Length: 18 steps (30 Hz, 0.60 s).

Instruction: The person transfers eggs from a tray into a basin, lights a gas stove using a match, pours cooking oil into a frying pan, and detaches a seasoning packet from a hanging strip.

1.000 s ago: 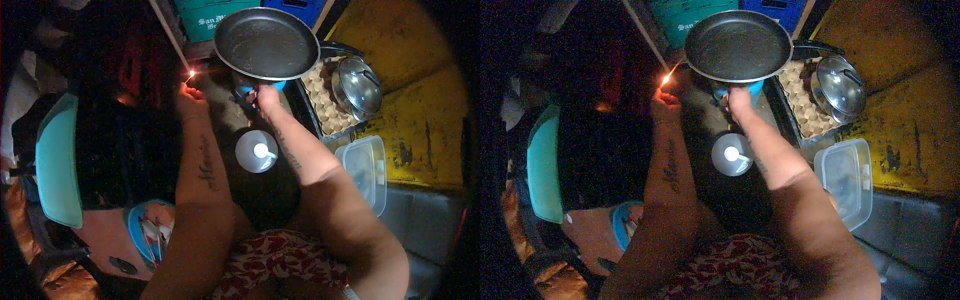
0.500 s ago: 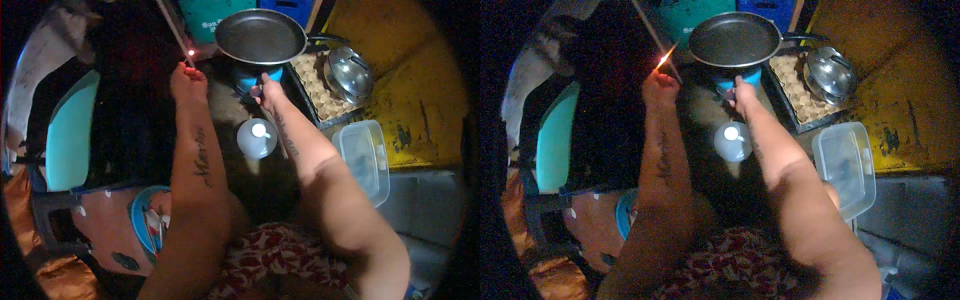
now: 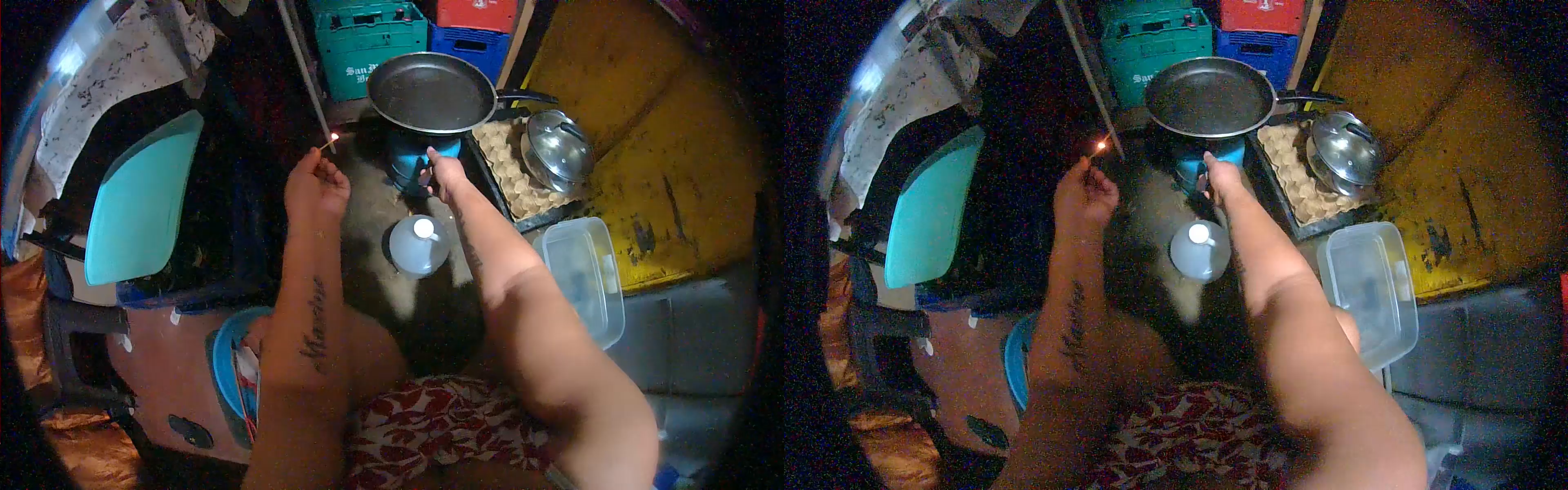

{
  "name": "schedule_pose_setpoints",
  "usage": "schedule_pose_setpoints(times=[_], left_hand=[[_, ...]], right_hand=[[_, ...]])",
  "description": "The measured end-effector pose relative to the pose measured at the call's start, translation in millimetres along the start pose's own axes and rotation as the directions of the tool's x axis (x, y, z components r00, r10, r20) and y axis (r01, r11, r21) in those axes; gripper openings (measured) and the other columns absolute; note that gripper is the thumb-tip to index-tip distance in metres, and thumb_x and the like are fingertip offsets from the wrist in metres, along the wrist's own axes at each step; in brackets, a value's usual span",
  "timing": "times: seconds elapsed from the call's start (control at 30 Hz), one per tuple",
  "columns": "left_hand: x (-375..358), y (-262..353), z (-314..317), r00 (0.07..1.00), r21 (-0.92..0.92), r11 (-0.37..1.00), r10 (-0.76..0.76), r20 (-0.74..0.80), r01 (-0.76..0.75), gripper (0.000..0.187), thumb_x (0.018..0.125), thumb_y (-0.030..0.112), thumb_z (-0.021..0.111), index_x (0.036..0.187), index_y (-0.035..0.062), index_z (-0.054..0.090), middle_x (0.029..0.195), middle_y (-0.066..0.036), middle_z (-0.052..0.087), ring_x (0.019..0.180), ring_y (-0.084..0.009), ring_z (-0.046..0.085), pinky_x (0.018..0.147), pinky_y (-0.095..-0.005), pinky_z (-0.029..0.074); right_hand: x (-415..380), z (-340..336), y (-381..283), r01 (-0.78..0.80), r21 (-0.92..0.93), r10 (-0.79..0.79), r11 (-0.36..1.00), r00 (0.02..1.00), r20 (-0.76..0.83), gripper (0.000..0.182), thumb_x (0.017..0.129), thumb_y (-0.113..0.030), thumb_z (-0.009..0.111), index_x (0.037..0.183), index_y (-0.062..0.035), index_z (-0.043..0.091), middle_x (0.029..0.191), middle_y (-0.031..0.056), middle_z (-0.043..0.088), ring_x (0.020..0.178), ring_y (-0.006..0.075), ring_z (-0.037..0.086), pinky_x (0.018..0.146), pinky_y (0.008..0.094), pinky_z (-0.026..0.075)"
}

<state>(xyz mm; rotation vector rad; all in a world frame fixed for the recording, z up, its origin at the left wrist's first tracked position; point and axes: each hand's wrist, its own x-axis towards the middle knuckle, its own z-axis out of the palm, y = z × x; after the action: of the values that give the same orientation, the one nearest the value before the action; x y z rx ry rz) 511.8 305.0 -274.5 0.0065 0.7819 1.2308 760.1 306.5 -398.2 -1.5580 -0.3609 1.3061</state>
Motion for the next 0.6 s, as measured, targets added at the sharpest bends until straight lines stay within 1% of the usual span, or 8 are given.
schedule_pose_setpoints(times=[0.07,0.13,0.17,0.2,0.23,0.3,0.43,0.6], left_hand=[[12,0,-8,1.000,-0.023,1.000,0.005,-0.007,-0.005,0.007,0.089,0.016,0.064,0.085,0.0124,0.060,0.069,0.002,0.056,0.058,-0.0119,0.055,0.054,-0.0287,0.046],[24,2,-15,0.972,0.049,0.993,-0.113,0.207,0.105,0.007,0.089,0.015,0.065,0.084,0.0124,0.060,0.069,0.002,0.058,0.060,-0.0113,0.056,0.054,-0.0285,0.047],[30,2,-17,0.974,0.051,0.994,-0.105,0.202,0.096,0.007,0.089,0.015,0.065,0.084,0.0124,0.060,0.069,0.002,0.058,0.060,-0.0113,0.056,0.054,-0.0285,0.047],[30,0,-14,0.978,0.062,0.997,-0.062,0.198,0.051,0.007,0.088,0.016,0.065,0.084,0.0127,0.060,0.068,0.003,0.058,0.060,-0.0110,0.056,0.054,-0.0284,0.047],[30,0,-11,0.981,0.074,0.997,-0.022,0.194,0.008,0.007,0.088,0.016,0.066,0.084,0.0130,0.060,0.068,0.003,0.058,0.060,-0.0107,0.056,0.055,-0.0284,0.047],[34,2,-6,0.988,0.066,0.998,-0.001,0.154,-0.010,0.008,0.088,0.016,0.066,0.084,0.0134,0.060,0.068,0.003,0.058,0.060,-0.0106,0.056,0.055,-0.0282,0.047],[32,0,0,0.998,0.049,0.998,0.031,0.054,-0.034,0.009,0.089,0.018,0.065,0.083,0.0137,0.060,0.070,0.004,0.058,0.062,-0.0102,0.055,0.056,-0.0272,0.047],[34,-3,0,0.993,0.116,0.991,0.055,0.106,-0.067,0.010,0.089,0.018,0.065,0.084,0.0122,0.059,0.072,0.003,0.055,0.064,-0.0097,0.053,0.057,-0.0261,0.046]], right_hand=[[27,-1,3,-0.007,-0.076,0.006,0.997,1.000,-0.019,0.034,0.096,-0.044,0.051,0.098,-0.0096,0.055,0.071,0.0069,0.058,0.056,0.0194,0.057,0.044,0.0327,0.038],[33,3,1,-0.002,-0.078,-0.001,0.997,1.000,-0.028,0.033,0.095,-0.042,0.052,0.098,-0.0087,0.056,0.072,0.0085,0.059,0.057,0.0208,0.057,0.043,0.0332,0.039],[35,6,0,0.004,-0.077,-0.008,0.997,0.999,-0.045,0.032,0.094,-0.040,0.053,0.097,-0.0078,0.057,0.073,0.0101,0.060,0.057,0.0221,0.057,0.043,0.0338,0.040],[38,9,1,0.007,-0.057,-0.011,0.998,0.997,-0.072,0.027,0.093,-0.033,0.051,0.095,-0.0069,0.057,0.074,0.0107,0.061,0.057,0.0223,0.058,0.042,0.0348,0.041],[42,13,0,0.002,-0.055,-0.006,0.998,0.998,-0.067,0.027,0.093,-0.033,0.051,0.095,-0.0069,0.057,0.074,0.0107,0.061,0.057,0.0223,0.058,0.042,0.0348,0.041],[48,14,0,-0.018,0.000,0.018,1.000,0.999,-0.048,0.023,0.093,-0.026,0.047,0.094,-0.0058,0.057,0.075,0.0118,0.062,0.057,0.0229,0.059,0.041,0.0349,0.041],[57,17,2,0.004,-0.046,-0.005,0.999,1.000,-0.018,0.022,0.093,-0.021,0.043,0.094,-0.0042,0.057,0.079,0.0133,0.064,0.061,0.0232,0.061,0.038,0.0354,0.041],[49,26,3,0.055,-0.035,-0.057,0.998,0.997,-0.061,0.022,0.093,-0.019,0.042,0.095,-0.0040,0.058,0.078,0.0116,0.063,0.061,0.0212,0.060,0.041,0.0344,0.040]])
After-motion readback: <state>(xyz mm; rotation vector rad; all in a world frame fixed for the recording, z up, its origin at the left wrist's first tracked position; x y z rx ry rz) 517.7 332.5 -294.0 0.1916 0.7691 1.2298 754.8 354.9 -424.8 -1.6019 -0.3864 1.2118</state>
